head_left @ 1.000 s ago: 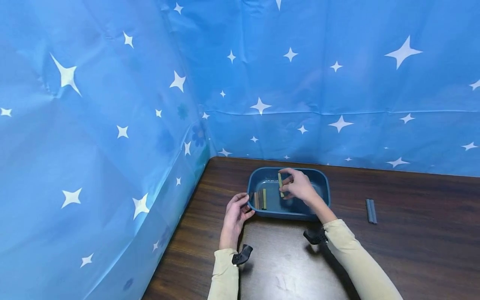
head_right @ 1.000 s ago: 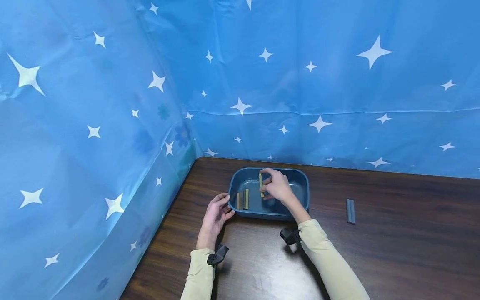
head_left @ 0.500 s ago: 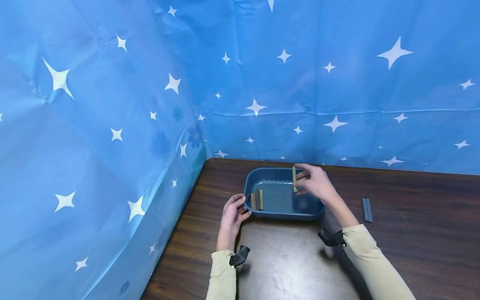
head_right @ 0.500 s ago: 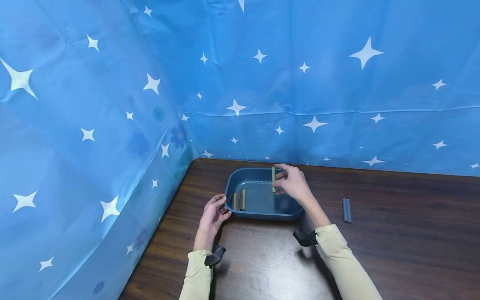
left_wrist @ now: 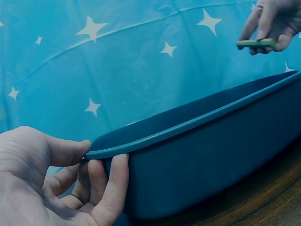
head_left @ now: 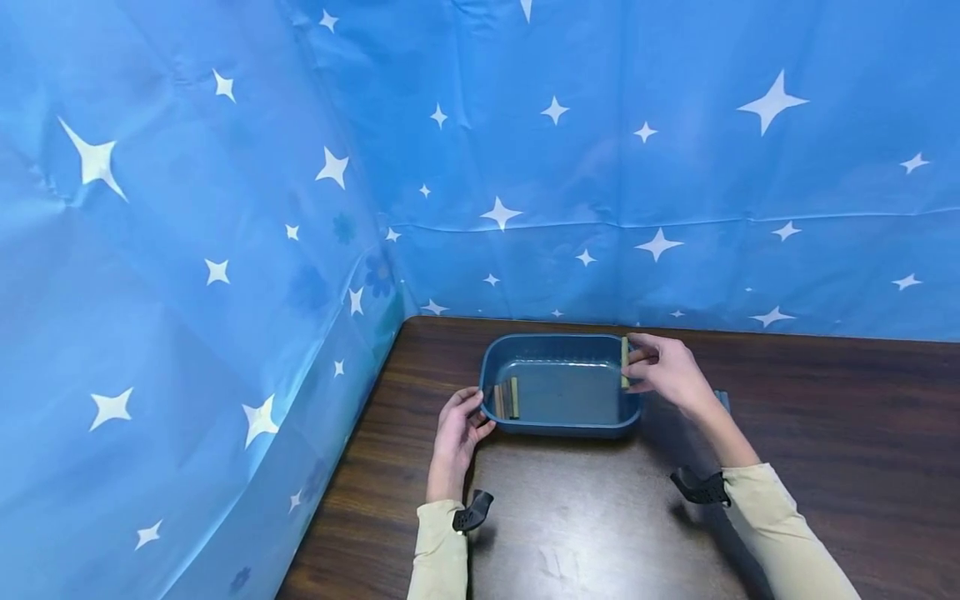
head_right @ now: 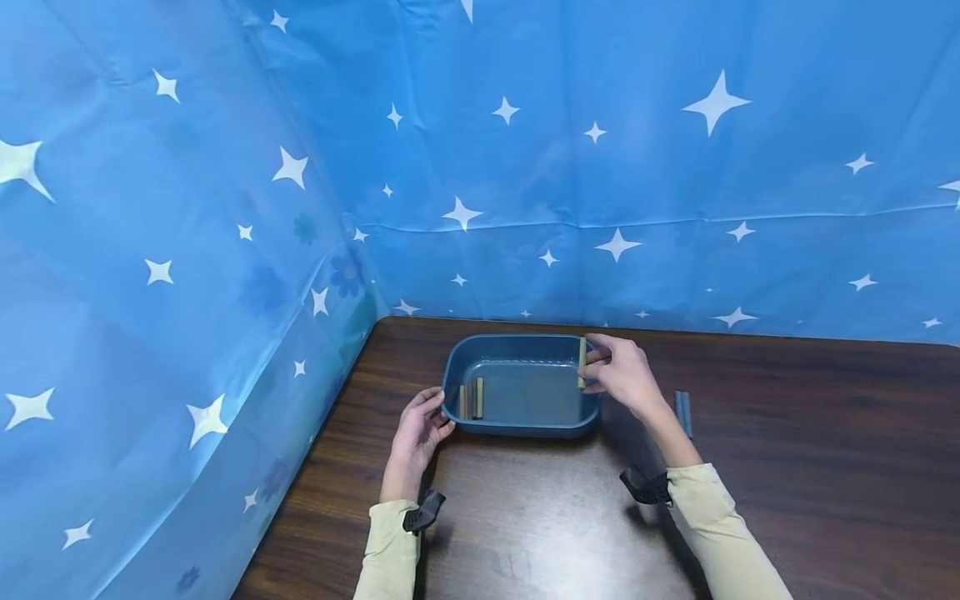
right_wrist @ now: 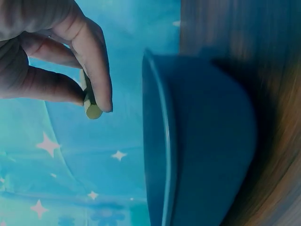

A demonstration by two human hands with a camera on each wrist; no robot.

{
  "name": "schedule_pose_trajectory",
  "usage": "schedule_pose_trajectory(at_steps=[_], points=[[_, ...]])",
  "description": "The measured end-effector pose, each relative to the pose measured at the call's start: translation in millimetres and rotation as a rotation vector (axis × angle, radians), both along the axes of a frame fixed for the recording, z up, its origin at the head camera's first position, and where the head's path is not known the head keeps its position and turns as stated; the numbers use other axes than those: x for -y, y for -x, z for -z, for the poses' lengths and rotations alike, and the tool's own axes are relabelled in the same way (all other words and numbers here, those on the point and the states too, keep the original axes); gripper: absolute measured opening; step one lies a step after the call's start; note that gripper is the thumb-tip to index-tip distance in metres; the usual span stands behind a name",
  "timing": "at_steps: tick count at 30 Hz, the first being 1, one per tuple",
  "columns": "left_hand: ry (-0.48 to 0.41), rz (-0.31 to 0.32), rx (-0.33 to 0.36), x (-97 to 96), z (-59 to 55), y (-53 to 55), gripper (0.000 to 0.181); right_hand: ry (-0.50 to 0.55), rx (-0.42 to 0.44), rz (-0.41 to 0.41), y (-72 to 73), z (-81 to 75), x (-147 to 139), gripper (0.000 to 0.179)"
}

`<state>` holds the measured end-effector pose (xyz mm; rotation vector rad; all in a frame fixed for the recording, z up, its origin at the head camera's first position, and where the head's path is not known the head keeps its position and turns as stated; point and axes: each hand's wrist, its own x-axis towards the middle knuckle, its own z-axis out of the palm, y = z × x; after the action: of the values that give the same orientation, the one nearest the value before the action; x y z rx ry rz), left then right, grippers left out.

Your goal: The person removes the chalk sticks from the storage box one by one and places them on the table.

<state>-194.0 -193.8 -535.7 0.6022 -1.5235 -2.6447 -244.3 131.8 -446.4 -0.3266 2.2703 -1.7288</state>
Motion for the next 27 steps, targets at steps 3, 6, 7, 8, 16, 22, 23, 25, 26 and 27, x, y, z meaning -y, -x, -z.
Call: schedule_pose_trajectory(at_steps=[3, 6, 7, 8, 16, 22, 23, 25, 26, 27], points=[[-0.003, -0.004, 0.006, -0.7, -0.2, -0.5, 0.006, -0.010, -0.001, 0.020, -1.9, 3.7, -11.7, 0.060], [-0.009, -0.009, 0.007, -0.9, 0.4, -0.2, 0.006, -0.020, -0.002, 0.043, -4.6, 6.7, -22.4, 0.058], [-0.015, -0.009, 0.005, -0.8, 0.7, 0.0, 0.006, -0.026, -0.003, 0.050, -5.3, 8.0, -26.0, 0.059], [-0.019, -0.009, 0.004, -1.0, 0.7, 0.2, 0.006, -0.028, -0.006, 0.055, -6.4, 8.9, -29.5, 0.059], [-0.018, -0.014, 0.009, -1.8, -0.7, 1.3, 0.006, -0.041, 0.002, 0.087, -10.9, 13.9, -52.5, 0.064], [-0.014, 0.002, 0.005, -1.7, -0.1, -0.1, 0.005, -0.035, 0.021, 0.107, -13.9, 18.5, -64.6, 0.061], [-0.013, 0.005, 0.004, -1.7, 0.3, -0.4, 0.005, -0.030, 0.021, 0.112, -14.7, 19.2, -66.4, 0.061], [-0.015, 0.007, 0.004, -1.6, 0.5, -0.5, 0.006, -0.015, 0.017, 0.123, -16.3, 20.5, -69.5, 0.063], [-0.017, 0.006, 0.005, -1.7, 0.4, -0.5, 0.006, -0.013, 0.011, 0.129, -17.0, 21.3, -71.1, 0.064], [-0.017, 0.006, 0.004, -1.8, 0.3, -0.6, 0.006, -0.010, 0.006, 0.133, -17.6, 22.0, -72.8, 0.065]])
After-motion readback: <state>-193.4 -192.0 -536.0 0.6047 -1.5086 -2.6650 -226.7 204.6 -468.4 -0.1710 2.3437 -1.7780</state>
